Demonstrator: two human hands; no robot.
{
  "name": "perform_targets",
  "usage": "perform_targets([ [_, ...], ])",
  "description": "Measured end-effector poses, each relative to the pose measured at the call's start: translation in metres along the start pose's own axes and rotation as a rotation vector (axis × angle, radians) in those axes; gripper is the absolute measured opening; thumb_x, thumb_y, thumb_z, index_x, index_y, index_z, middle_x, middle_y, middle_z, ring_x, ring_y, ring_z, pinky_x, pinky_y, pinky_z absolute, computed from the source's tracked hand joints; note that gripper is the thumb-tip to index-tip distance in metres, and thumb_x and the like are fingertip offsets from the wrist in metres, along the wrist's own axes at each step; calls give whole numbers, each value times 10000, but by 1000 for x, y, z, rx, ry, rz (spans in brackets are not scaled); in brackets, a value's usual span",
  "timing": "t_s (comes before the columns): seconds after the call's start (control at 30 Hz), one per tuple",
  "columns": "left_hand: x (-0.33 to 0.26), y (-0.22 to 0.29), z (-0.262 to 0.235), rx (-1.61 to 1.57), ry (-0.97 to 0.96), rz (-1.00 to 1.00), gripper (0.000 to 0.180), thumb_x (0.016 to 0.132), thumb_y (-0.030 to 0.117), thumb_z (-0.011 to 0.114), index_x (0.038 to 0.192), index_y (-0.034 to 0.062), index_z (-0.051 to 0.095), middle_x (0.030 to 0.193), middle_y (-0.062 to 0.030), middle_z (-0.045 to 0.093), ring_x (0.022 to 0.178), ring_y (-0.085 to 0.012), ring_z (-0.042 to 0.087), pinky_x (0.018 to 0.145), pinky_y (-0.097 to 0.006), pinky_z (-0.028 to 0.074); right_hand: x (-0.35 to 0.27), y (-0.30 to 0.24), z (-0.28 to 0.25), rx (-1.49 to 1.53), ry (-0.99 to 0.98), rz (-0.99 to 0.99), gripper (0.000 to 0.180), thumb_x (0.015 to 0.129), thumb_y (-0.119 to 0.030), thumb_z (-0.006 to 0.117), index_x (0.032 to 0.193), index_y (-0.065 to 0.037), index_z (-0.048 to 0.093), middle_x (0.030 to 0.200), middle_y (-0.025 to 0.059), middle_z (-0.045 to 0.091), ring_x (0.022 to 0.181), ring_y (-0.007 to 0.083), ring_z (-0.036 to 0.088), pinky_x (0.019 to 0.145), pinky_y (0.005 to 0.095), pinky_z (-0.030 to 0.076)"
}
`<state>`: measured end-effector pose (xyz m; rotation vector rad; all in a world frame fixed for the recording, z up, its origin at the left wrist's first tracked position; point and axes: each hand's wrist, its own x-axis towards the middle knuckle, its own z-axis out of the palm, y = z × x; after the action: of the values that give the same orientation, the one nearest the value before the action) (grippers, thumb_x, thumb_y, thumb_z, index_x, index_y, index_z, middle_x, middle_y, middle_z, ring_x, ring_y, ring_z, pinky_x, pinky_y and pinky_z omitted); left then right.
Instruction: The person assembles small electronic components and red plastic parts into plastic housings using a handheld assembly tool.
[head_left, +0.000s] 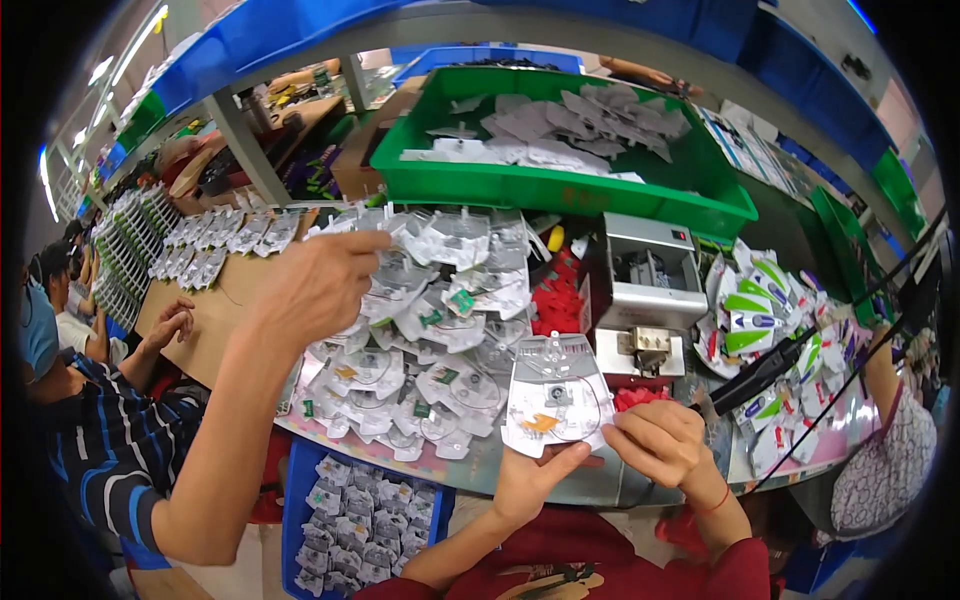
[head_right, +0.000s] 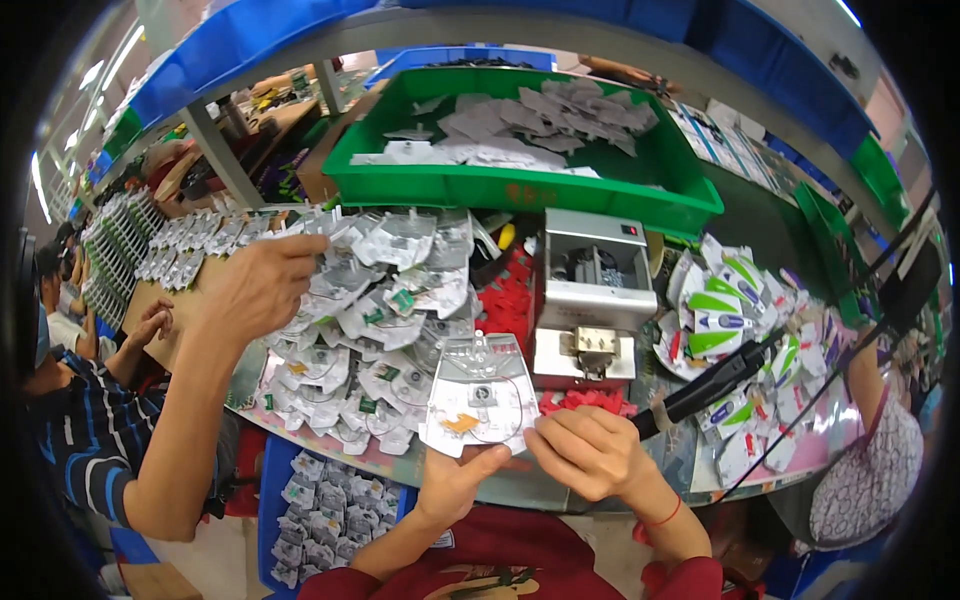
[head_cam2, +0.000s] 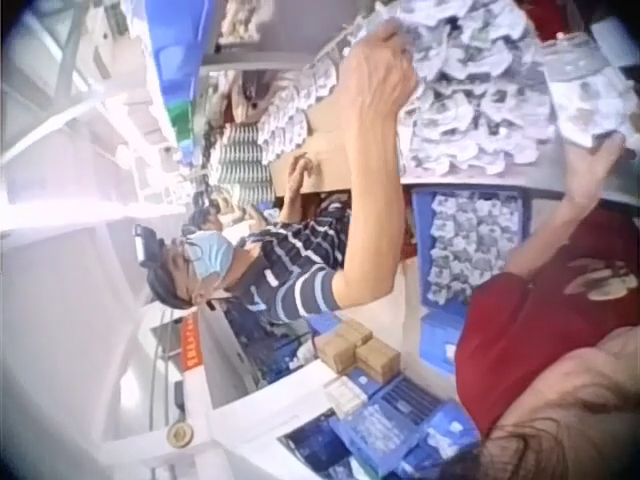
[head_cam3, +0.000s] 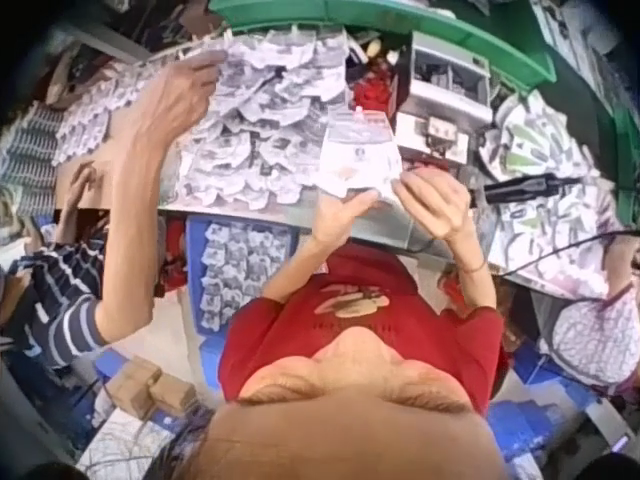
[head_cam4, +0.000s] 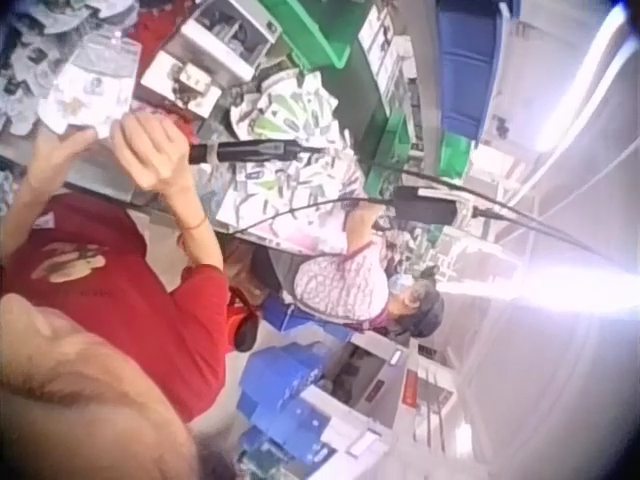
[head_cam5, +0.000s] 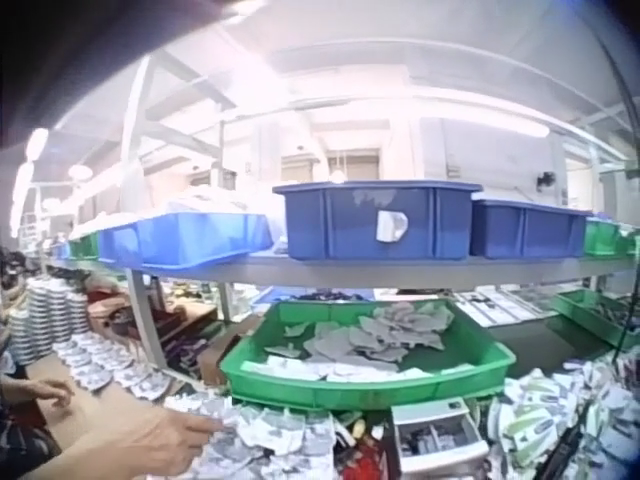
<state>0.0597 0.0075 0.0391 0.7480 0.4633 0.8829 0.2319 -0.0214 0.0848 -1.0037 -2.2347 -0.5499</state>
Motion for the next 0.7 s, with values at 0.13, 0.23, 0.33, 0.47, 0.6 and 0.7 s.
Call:
perform_targets([
  [0.13, -6, -18, 12, -24, 8, -34, 342, 801, -42, 538, 1127, -27, 436, 1042, -105, 545, 913, -180, 564, 748, -333, 523, -18, -7, -15, 75, -51, 87, 254, 617, -102, 625, 863, -40, 629, 808, 56, 588, 711, 166, 576, 575, 262, 472],
  [0.23, -12, -31, 13, -14, 53, -29, 349, 794, -29, 559, 1123, -26, 442, 1040, -105, 545, 916, -175, 559, 750, -317, 509, -9, -14, -23, 130, -43, 170, 252, 648, -117, 621, 891, -49, 622, 827, 54, 592, 722, 166, 571, 586, 262, 466],
  [0.33, -18, -42, 24, 172, 130, 146, 325, 767, -26, 590, 1073, -32, 480, 1004, -94, 556, 899, -143, 548, 735, -261, 468, -6, -26, -19, 91, -49, 209, 236, 674, -134, 608, 896, -54, 619, 865, 55, 594, 771, 165, 560, 620, 267, 450],
  [0.47, -25, -50, 22, 516, 180, 268, 307, 737, -27, 620, 1023, -19, 507, 948, -69, 571, 849, -128, 556, 706, -256, 466, -9, -37, -4, 53, -54, 233, 235, 669, -156, 628, 891, -80, 634, 930, 52, 591, 823, 161, 529, 636, 266, 410],
  [0.6, -32, -66, 9, 363, 181, 235, 300, 745, -14, 621, 1023, -13, 508, 908, -66, 576, 816, -129, 563, 690, -257, 471, -18, -44, 2, 47, 56, 185, 241, 649, -148, 672, 884, -103, 645, 912, 36, 596, 747, 143, 527, 567, 241, 396],
  [0.7, -38, -75, 0, -29, 254, 51, 244, 775, 14, 597, 1004, -6, 514, 861, -68, 577, 743, -135, 570, 627, -250, 474, -31, -50, 4, 226, 114, 156, 227, 651, -132, 678, 871, -89, 645, 880, 33, 602, 669, 135, 544, 523, 223, 406],
])
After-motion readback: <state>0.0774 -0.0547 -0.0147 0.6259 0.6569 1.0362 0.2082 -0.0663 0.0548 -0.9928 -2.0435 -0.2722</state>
